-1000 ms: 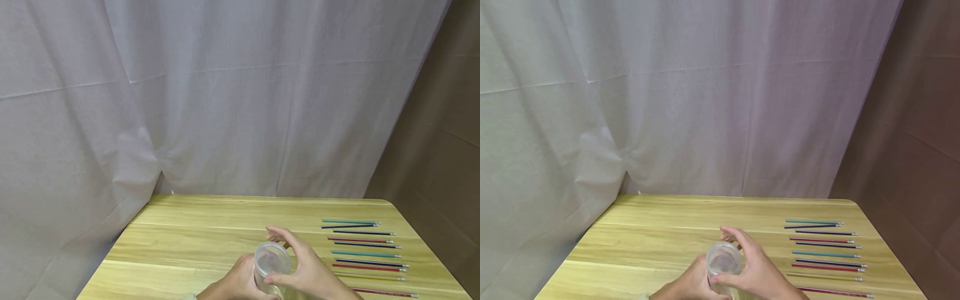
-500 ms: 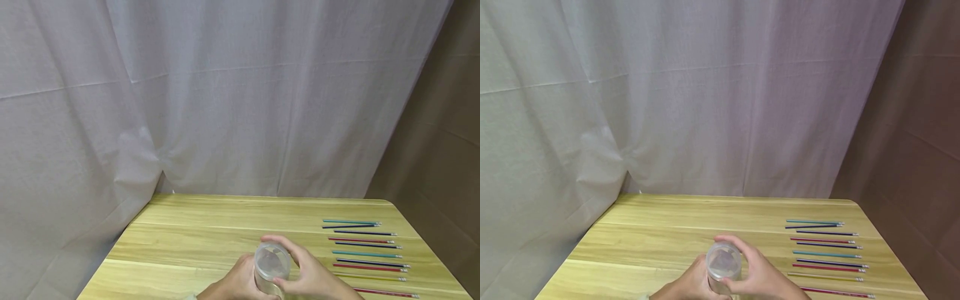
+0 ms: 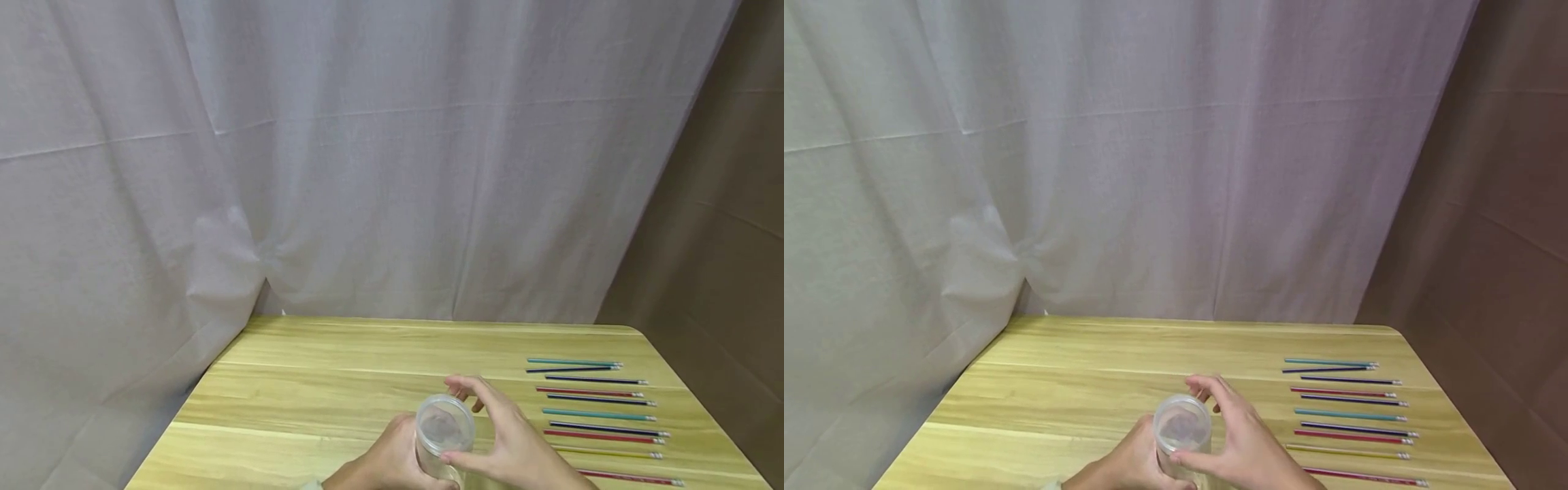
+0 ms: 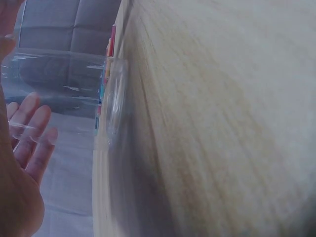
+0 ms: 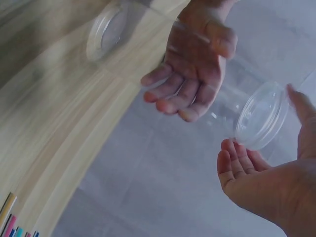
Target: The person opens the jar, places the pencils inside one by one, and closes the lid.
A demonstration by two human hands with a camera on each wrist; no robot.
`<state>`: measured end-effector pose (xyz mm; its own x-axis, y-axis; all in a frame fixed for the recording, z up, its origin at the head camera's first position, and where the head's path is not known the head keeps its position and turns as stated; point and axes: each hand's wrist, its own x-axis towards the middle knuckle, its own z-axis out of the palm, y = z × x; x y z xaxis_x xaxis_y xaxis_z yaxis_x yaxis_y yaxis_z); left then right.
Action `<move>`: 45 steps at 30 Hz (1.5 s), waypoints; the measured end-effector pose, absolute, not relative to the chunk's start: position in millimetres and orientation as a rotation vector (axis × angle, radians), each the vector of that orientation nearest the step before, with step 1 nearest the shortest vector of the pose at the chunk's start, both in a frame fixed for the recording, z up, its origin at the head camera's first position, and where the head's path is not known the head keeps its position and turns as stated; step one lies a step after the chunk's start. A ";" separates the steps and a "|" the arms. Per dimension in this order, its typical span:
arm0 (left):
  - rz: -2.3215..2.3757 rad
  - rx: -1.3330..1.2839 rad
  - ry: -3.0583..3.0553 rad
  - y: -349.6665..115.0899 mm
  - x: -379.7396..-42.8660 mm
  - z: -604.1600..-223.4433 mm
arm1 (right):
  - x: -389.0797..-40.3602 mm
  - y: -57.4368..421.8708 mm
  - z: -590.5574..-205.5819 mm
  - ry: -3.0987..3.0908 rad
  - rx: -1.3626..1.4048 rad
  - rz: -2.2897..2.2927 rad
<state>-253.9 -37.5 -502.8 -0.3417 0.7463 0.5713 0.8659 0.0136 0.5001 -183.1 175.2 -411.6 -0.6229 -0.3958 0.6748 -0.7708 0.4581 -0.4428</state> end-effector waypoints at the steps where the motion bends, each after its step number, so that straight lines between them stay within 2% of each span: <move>1: -1.248 -1.708 -2.133 -37.6 -253.7 -502.6 | -181.9 174.2 -411.6 -2.226 0.977 1.019; 13: -1.309 -1.705 -2.136 -38.1 -252.5 -503.1 | -178.8 183.3 -408.4 -2.352 1.179 1.261; 26: -1.253 -1.719 -2.124 -37.4 -253.7 -502.6 | -174.6 166.3 -407.3 -2.242 0.934 0.875; 36: -1.299 -1.688 -2.175 -38.9 -249.2 -503.5 | -177.5 172.8 -407.9 -2.253 1.182 1.028; 45: -1.303 -1.703 -2.141 -37.4 -250.1 -502.0 | -177.0 166.8 -411.8 -2.239 0.952 0.822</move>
<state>-250.1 -37.4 -502.0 -0.3642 0.7438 0.5605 0.8396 0.0018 0.5432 -177.0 166.8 -411.8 -0.5869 -0.4211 0.6916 -0.7685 0.5587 -0.3120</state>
